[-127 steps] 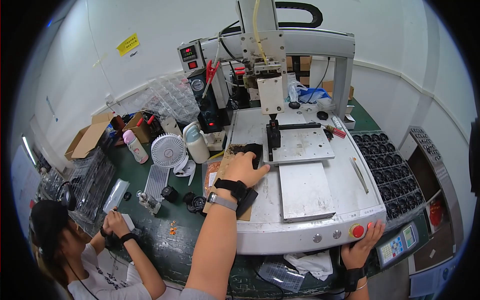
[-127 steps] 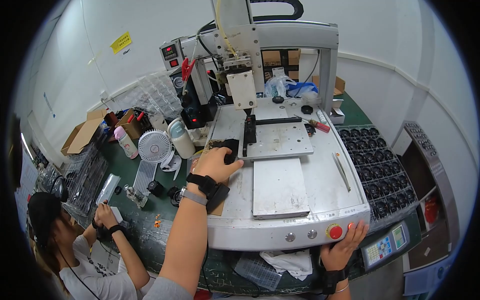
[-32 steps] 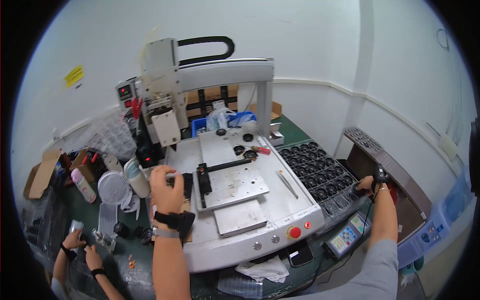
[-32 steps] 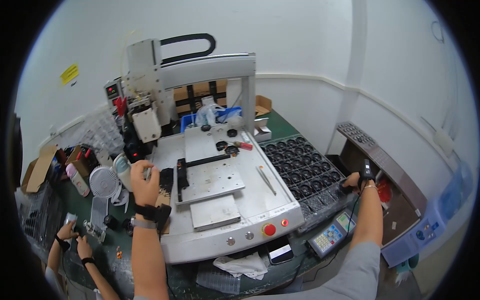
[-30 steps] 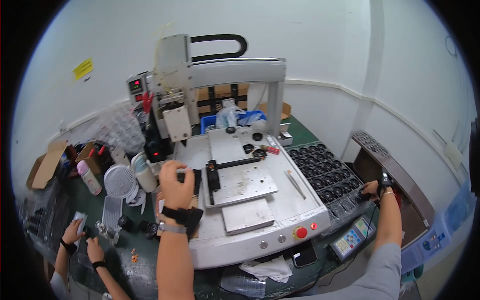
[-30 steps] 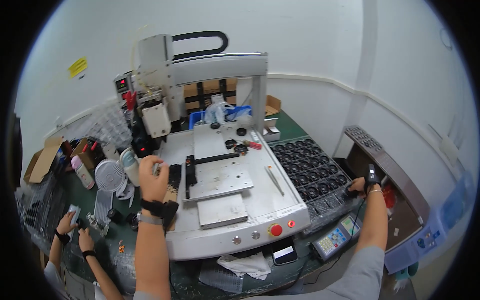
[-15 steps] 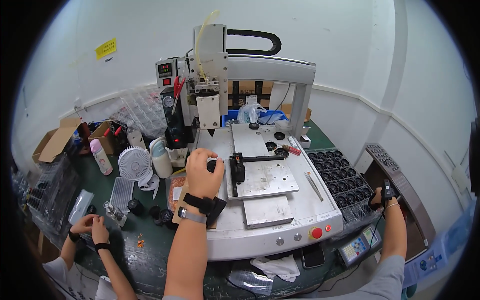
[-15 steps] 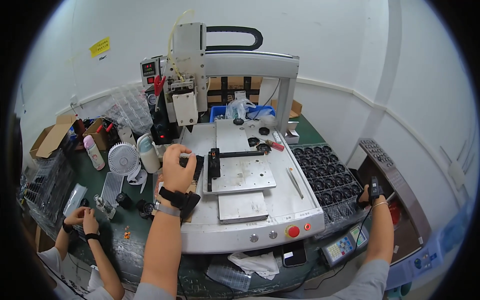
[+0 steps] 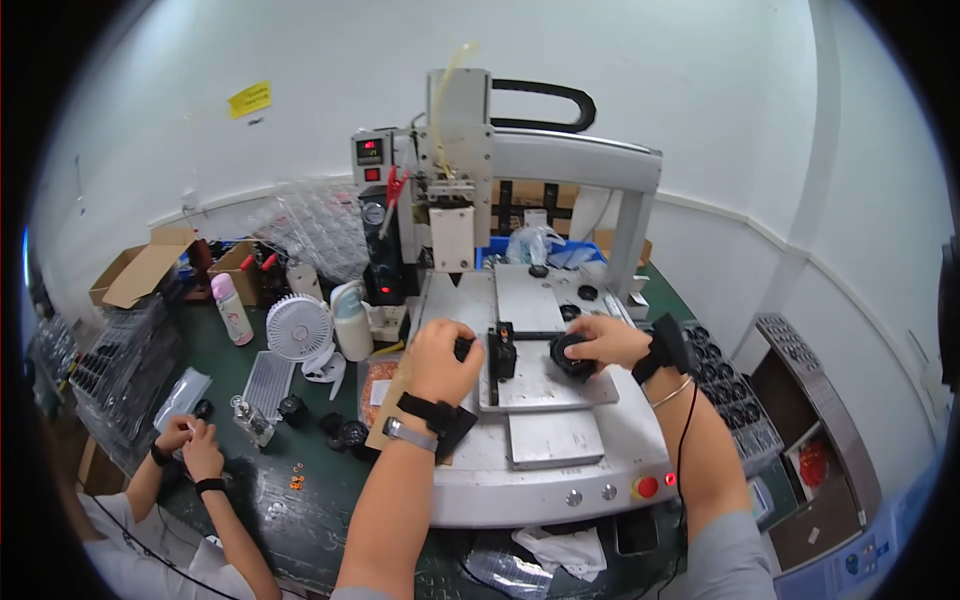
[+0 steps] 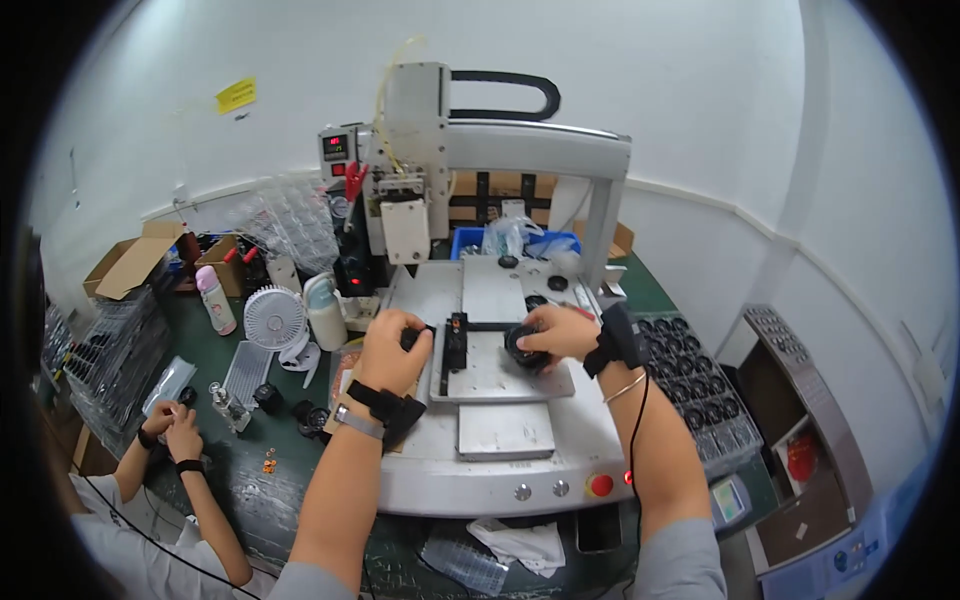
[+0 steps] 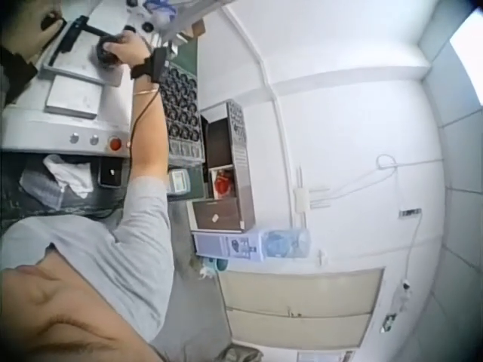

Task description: The person places a watch case into a machine jig, presses a button to operate the machine, and then removes the case to manually fit a small orange ring onto it. They return the case to the machine for a second cycle before placing the finished component into a plastic tray.

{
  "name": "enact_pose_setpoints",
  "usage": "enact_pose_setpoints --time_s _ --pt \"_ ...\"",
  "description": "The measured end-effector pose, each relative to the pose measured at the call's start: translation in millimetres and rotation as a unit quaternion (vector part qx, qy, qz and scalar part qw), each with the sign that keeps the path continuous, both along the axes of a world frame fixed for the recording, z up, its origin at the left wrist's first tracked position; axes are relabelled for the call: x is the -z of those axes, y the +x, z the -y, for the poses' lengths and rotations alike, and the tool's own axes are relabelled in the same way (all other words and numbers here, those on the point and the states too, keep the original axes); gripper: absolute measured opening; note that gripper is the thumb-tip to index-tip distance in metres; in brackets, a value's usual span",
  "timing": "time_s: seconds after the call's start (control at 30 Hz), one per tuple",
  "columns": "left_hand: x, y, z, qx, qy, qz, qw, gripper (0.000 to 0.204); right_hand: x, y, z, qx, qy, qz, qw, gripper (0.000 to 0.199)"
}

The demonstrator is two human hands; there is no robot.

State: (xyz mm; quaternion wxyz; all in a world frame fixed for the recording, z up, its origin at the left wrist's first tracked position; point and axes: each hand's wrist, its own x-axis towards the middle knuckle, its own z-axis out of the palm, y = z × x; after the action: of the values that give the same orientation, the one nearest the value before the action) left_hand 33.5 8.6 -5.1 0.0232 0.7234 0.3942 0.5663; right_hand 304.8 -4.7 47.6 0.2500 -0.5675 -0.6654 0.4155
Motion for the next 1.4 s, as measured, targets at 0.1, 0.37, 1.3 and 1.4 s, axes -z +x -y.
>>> enact_pose_setpoints --time_s 0.1,0.37,1.3,1.4 --pt "3 1 0 0.001 -0.010 -0.028 1.000 0.014 -3 -15 0 0.040 0.029 0.078 0.996 0.049" --pt "-4 4 12 0.005 -0.076 -0.109 0.991 0.020 19 -5 -1 0.055 0.168 0.094 0.980 0.036" --pt "-60 118 -4 0.044 -0.191 -0.422 0.885 0.059 56 3 -29 0.143 0.167 -0.082 0.972 0.019" --pt "-61 123 -22 0.055 -0.283 -0.456 0.842 0.071 58 2 -31 0.133 0.180 -0.072 0.972 0.020"
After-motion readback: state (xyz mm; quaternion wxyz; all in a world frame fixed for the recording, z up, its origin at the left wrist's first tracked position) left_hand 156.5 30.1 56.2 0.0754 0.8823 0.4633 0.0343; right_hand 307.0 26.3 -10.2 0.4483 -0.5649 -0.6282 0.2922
